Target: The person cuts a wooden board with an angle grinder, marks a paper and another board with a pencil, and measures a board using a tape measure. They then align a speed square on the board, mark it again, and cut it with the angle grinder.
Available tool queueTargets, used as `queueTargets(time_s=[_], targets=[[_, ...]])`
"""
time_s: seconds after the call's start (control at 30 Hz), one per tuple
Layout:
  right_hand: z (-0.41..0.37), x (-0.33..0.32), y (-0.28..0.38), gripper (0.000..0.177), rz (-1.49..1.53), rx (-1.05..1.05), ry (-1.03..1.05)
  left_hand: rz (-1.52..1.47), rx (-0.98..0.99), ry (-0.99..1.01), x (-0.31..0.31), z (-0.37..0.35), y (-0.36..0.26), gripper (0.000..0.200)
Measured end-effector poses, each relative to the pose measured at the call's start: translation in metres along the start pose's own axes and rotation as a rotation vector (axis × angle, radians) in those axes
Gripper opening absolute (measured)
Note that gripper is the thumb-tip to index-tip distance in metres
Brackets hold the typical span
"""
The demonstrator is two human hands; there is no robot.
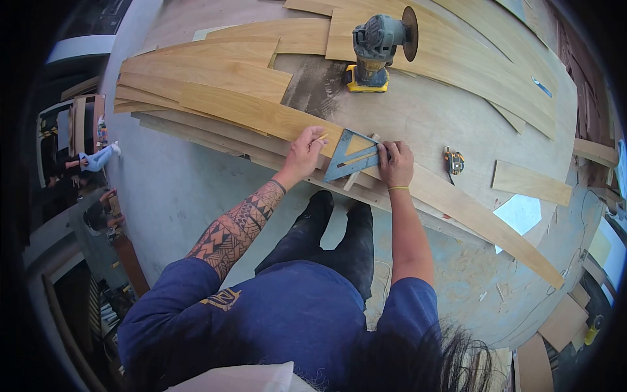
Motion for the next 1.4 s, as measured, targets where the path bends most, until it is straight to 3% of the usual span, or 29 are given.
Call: queueTargets(time_s=[0.1,0.47,0.7,0.77,0.8,0.87,0.9,0.97,1.0,1.07,1.17,1.23,1.3,1.33,1.4], targets=[[0.000,0.000,0.000,0.011,-0.003,0.017,0.017,-0.028,0.083,-0.054,0.001,0.004,-0.004,0.033],[0.001,-0.002,0.002,0.014,-0.014,-0.014,0.006,0.298,0.271,0.048,0.029,0.010,-0.038,0.028],[-0.001,-0.001,0.000,0.015,-0.041,-0.015,-0.010,0.453,0.266,0.117,0.026,-0.014,-0.038,0.027],[-0.002,0.000,-0.003,0.015,-0.030,-0.008,-0.002,0.561,0.166,0.339,0.032,-0.035,-0.022,0.027],[-0.003,0.002,-0.004,0.016,-0.035,0.004,0.011,0.574,0.161,0.328,0.024,-0.046,-0.019,0.027],[-0.004,0.002,-0.003,0.015,-0.028,0.000,0.013,0.709,0.014,0.592,0.029,-0.076,0.010,0.027],[-0.003,0.002,-0.003,0.014,-0.039,0.005,0.021,0.716,0.015,0.583,0.024,-0.088,0.012,0.027],[0.000,0.003,-0.002,0.013,-0.016,0.004,0.016,0.430,0.106,0.192,-0.014,-0.088,-0.011,0.027],[-0.002,0.000,-0.005,0.012,0.000,0.004,0.024,0.425,0.124,0.210,-0.015,-0.087,-0.014,0.027],[-0.003,-0.008,-0.010,0.010,0.021,0.014,-0.038,0.238,-0.026,0.002,-0.040,-0.079,-0.006,0.026],[-0.002,-0.030,-0.028,0.009,0.094,0.048,-0.147,-0.002,-0.014,-0.097,-0.040,-0.039,-0.021,0.024],[-0.009,-0.069,-0.064,0.013,-0.001,0.151,-0.381,-0.118,-0.112,0.000,-0.020,0.003,-0.032,0.023],[-0.015,-0.099,-0.118,0.018,-0.053,0.351,-0.449,-0.101,-0.136,0.041,0.005,0.052,-0.031,0.030],[-0.013,-0.112,-0.130,0.018,-0.052,0.352,-0.452,-0.099,-0.133,0.043,0.013,0.072,-0.033,0.030],[-0.019,-0.140,-0.161,0.019,-0.216,0.513,-0.474,0.486,0.009,-0.030,0.022,0.106,-0.047,0.037]])
Point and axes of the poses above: each hand's wrist, its own z-axis towards the middle knuckle, its own x-axis out of the palm, y = z × x, the point moved 10 cm from there along z, towards the middle knuckle, and after that the axes turned 2 degrees about z, right-handed, at the moved point
